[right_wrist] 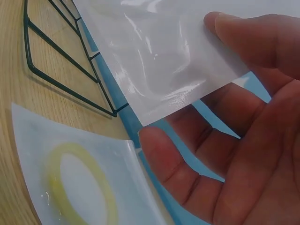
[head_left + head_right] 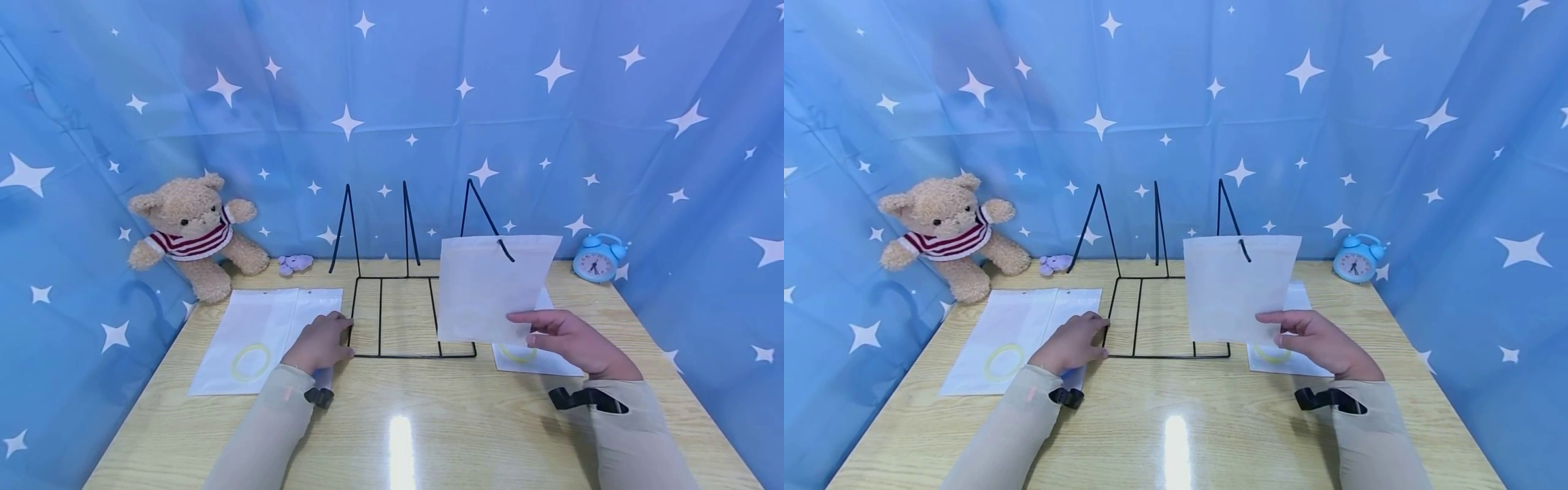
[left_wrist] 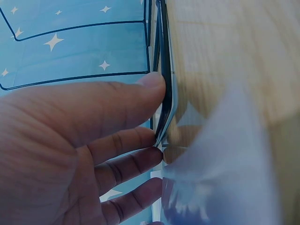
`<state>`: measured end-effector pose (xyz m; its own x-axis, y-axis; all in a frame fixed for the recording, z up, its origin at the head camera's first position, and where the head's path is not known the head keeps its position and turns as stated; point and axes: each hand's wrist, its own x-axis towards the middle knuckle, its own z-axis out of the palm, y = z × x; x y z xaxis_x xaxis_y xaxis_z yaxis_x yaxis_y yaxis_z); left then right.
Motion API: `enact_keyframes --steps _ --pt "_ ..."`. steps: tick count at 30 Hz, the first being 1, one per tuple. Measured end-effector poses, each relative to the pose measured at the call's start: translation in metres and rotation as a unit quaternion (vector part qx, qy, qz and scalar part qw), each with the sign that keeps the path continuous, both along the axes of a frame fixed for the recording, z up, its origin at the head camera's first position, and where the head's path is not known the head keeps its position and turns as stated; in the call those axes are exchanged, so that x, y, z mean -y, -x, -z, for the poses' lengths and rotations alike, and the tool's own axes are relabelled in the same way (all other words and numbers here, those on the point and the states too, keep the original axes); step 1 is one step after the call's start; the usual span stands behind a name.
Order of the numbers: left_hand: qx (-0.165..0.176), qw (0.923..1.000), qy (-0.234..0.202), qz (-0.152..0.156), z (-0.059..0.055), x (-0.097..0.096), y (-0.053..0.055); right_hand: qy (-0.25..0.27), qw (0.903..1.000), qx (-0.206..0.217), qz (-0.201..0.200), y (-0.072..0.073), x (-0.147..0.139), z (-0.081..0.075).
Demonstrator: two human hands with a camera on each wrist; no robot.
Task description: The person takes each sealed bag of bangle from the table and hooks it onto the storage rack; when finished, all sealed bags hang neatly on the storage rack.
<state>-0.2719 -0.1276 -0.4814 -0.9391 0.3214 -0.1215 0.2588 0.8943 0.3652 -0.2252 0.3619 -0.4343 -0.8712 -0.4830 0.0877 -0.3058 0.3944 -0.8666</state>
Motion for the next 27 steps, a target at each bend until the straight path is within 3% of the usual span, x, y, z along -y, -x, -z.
enact_keyframes --steps 4,15,27 --pt "0.000 1.0000 0.002 0.000 0.000 0.000 0.000 -0.013 0.9999 -0.006 0.002 0.000 0.002 0.000" --pt "0.002 1.0000 0.002 -0.001 -0.001 0.001 0.001 0.034 0.9975 0.062 -0.003 0.000 0.007 -0.002" --pt "0.000 1.0000 0.000 -0.006 -0.001 0.000 -0.001 0.035 0.9967 0.070 0.019 0.000 0.012 -0.002"
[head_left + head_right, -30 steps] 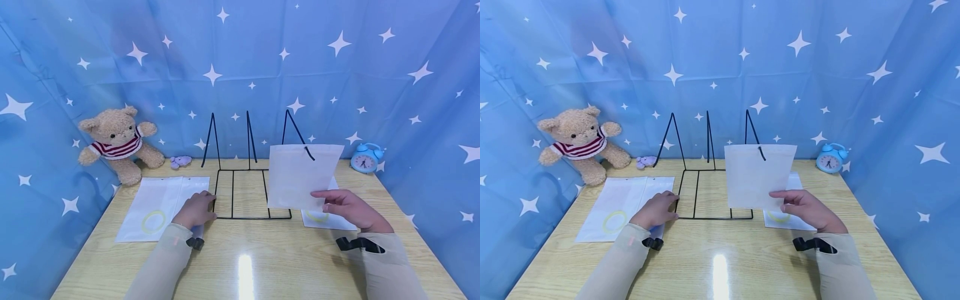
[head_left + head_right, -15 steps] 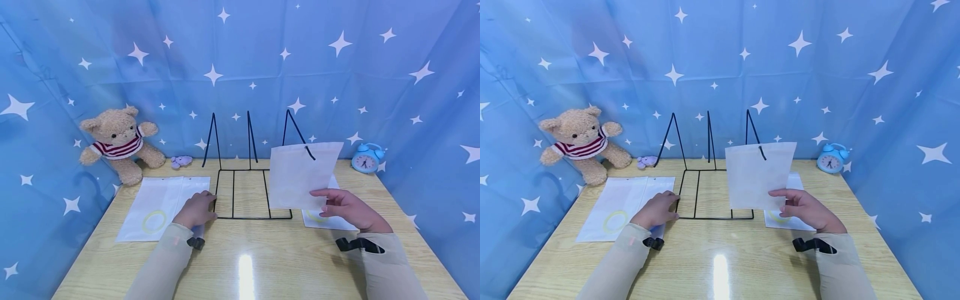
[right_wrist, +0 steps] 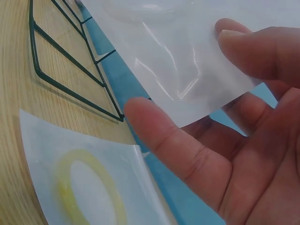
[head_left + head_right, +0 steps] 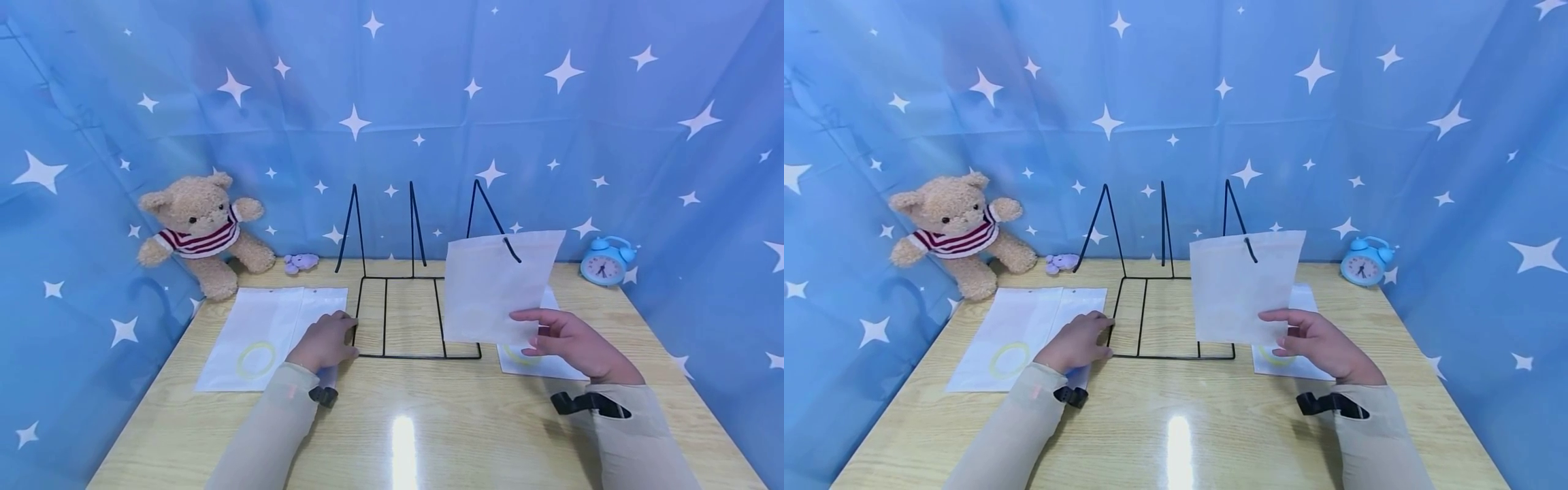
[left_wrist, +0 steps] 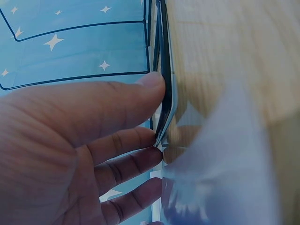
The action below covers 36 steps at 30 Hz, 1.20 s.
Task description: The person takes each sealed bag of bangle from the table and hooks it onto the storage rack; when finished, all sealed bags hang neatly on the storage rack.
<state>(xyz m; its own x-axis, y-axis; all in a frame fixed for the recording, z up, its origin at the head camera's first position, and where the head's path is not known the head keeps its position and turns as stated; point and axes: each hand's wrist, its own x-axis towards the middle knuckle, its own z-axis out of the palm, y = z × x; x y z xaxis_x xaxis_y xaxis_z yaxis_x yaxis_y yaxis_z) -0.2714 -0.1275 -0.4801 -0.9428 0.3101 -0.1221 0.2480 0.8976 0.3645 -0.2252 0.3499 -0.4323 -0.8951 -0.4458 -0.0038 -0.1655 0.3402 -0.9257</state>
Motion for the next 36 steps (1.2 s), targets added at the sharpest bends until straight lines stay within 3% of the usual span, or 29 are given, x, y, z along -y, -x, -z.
enact_keyframes --steps 16,36 --pt "0.002 1.0000 0.004 0.002 -0.0008 -0.0011 -0.0004 0.013 0.9995 -0.027 0.004 -0.0009 0.0018 -0.0015" --pt "-0.002 1.0000 0.000 0.006 -0.0015 -0.0003 -0.0011 0.010 0.9976 -0.026 0.063 -0.0013 0.0032 0.0001"
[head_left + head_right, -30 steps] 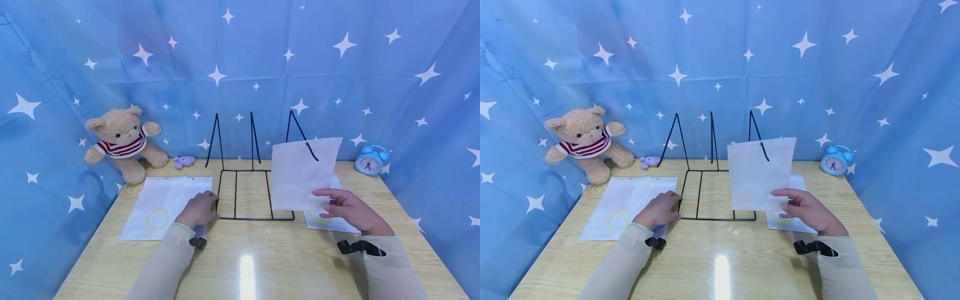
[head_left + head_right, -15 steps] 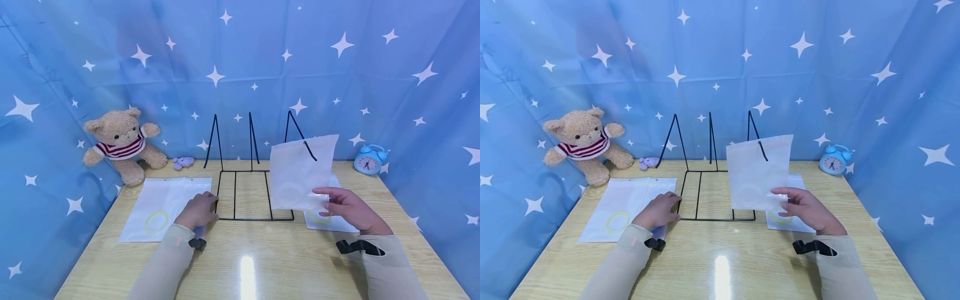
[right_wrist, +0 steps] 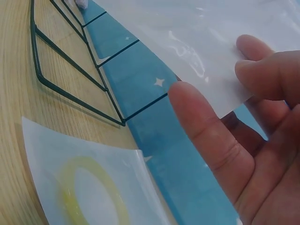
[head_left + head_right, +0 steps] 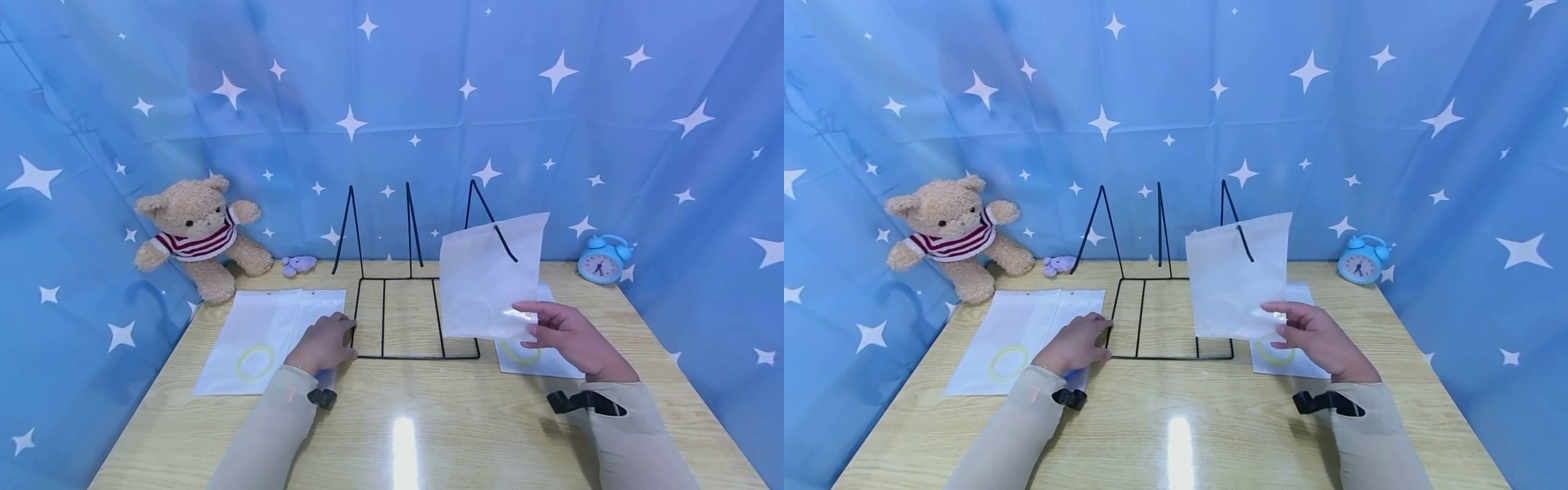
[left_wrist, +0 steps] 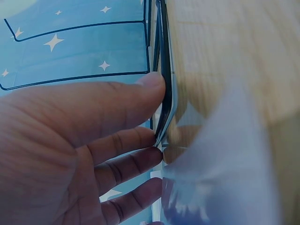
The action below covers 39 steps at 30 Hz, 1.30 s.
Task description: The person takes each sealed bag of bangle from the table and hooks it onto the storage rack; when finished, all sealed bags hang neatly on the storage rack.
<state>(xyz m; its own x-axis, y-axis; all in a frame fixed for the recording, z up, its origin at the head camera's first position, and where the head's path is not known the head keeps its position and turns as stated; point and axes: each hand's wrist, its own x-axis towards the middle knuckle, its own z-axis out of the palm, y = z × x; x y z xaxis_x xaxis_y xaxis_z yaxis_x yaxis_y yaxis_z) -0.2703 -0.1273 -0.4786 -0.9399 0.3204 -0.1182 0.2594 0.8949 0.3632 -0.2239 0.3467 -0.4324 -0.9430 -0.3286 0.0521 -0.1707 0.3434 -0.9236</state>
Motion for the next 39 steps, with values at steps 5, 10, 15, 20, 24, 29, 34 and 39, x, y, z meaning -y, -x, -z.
enact_keyframes --steps 5,10,15,20,24,29,34,39 --pt "0.001 1.0000 -0.001 0.000 -0.001 -0.001 0.000 0.008 0.9999 -0.005 0.005 0.000 0.001 0.000" --pt "0.000 1.0000 0.001 0.000 -0.001 0.000 0.000 0.024 0.9995 -0.020 0.006 0.001 0.003 0.001" --pt "0.001 1.0000 0.001 0.001 -0.002 0.000 0.000 0.030 0.9992 -0.028 0.007 0.001 0.003 0.000" --pt "0.003 1.0000 0.002 0.001 -0.001 0.000 0.000 0.032 0.9987 -0.040 0.008 0.002 0.004 0.000" --pt "0.003 1.0000 0.004 0.001 0.001 0.000 0.001 0.037 0.9983 -0.044 0.011 0.002 0.005 0.000" --pt "-0.001 1.0000 0.003 0.001 0.002 0.001 0.002 0.039 0.9976 -0.044 0.036 0.002 0.007 0.000" --pt "-0.002 1.0000 0.000 0.001 0.003 0.001 0.002 0.043 0.9950 -0.036 0.083 0.002 0.014 -0.001" --pt "0.001 1.0000 -0.001 -0.002 0.002 0.000 0.001 0.073 0.9908 -0.039 0.107 0.002 0.020 0.001"
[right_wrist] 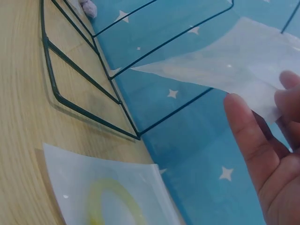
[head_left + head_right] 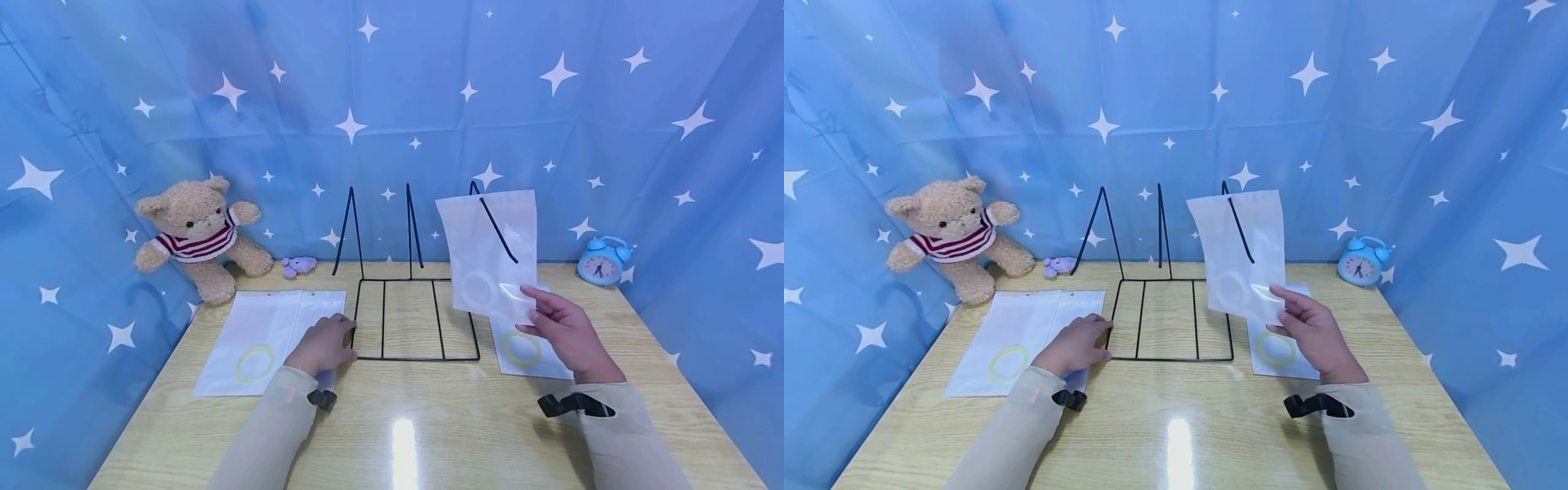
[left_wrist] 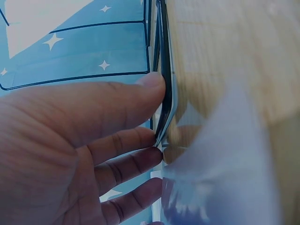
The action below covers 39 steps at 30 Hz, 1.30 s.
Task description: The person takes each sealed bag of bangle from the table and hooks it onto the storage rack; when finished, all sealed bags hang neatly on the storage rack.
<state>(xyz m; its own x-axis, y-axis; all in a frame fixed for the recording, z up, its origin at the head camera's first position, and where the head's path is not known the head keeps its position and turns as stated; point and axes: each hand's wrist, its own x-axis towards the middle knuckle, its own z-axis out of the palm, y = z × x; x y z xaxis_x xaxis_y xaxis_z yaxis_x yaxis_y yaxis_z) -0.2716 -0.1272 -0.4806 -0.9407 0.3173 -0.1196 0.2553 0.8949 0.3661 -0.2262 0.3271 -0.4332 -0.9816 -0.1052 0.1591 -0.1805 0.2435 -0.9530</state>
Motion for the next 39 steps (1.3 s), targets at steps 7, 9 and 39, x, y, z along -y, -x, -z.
enact_keyframes --steps 7,9,39 --pt "0.000 1.0000 -0.003 0.000 0.0003 -0.0008 -0.0009 0.037 0.9992 -0.001 0.010 0.0014 0.0044 0.0041" --pt "0.000 1.0000 -0.004 0.000 -0.0003 -0.0006 -0.0014 0.034 0.9993 -0.002 0.012 0.0014 0.0050 0.0045" --pt "0.003 1.0000 0.002 0.001 -0.0018 -0.0007 -0.0020 -0.054 0.9981 0.012 0.028 0.0056 0.0051 0.0078"
